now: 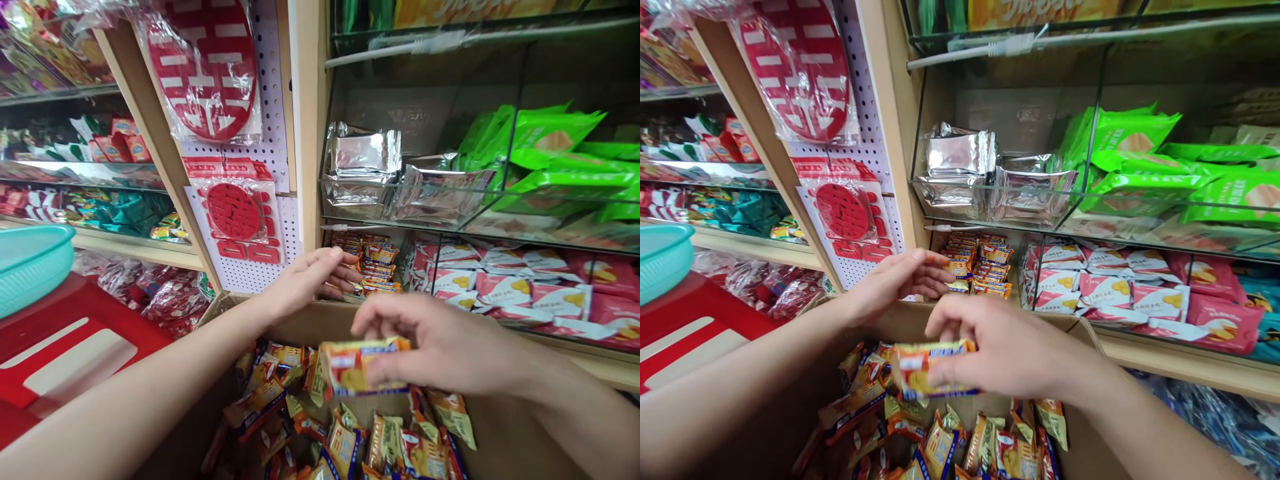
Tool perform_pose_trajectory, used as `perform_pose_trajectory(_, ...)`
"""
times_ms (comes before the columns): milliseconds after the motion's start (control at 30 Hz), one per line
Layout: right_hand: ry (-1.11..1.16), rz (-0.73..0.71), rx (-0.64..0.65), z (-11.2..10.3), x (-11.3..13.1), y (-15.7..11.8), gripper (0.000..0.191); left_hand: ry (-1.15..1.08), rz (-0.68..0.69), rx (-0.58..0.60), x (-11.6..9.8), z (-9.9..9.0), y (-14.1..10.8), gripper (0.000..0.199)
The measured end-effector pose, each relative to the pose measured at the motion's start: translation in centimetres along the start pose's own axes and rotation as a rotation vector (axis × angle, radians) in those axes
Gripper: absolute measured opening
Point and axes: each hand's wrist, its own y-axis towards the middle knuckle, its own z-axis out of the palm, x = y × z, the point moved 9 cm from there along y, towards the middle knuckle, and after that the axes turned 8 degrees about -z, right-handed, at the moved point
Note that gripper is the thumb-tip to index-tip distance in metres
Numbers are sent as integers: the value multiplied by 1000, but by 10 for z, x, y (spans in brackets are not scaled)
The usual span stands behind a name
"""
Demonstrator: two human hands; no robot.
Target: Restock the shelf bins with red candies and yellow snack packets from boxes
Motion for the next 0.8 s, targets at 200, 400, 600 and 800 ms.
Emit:
perform_pose_trajectory(200, 265, 55, -522, -47, -40, -1, 30, -164, -47, 62, -1, 14, -6, 44)
perform_pose_trajectory(400, 550, 184, -724, -47, -69, -3, 29, -422, 1, 57, 0, 18, -5, 38)
perform_pose_trajectory(600, 564, 176, -882, -55, -76, -10, 32, -439, 15, 207, -11, 25, -11, 51)
perform_pose_trajectory(800, 538, 175, -829, -53, -80, -6, 32, -361, 25, 164, -9, 21, -10, 47)
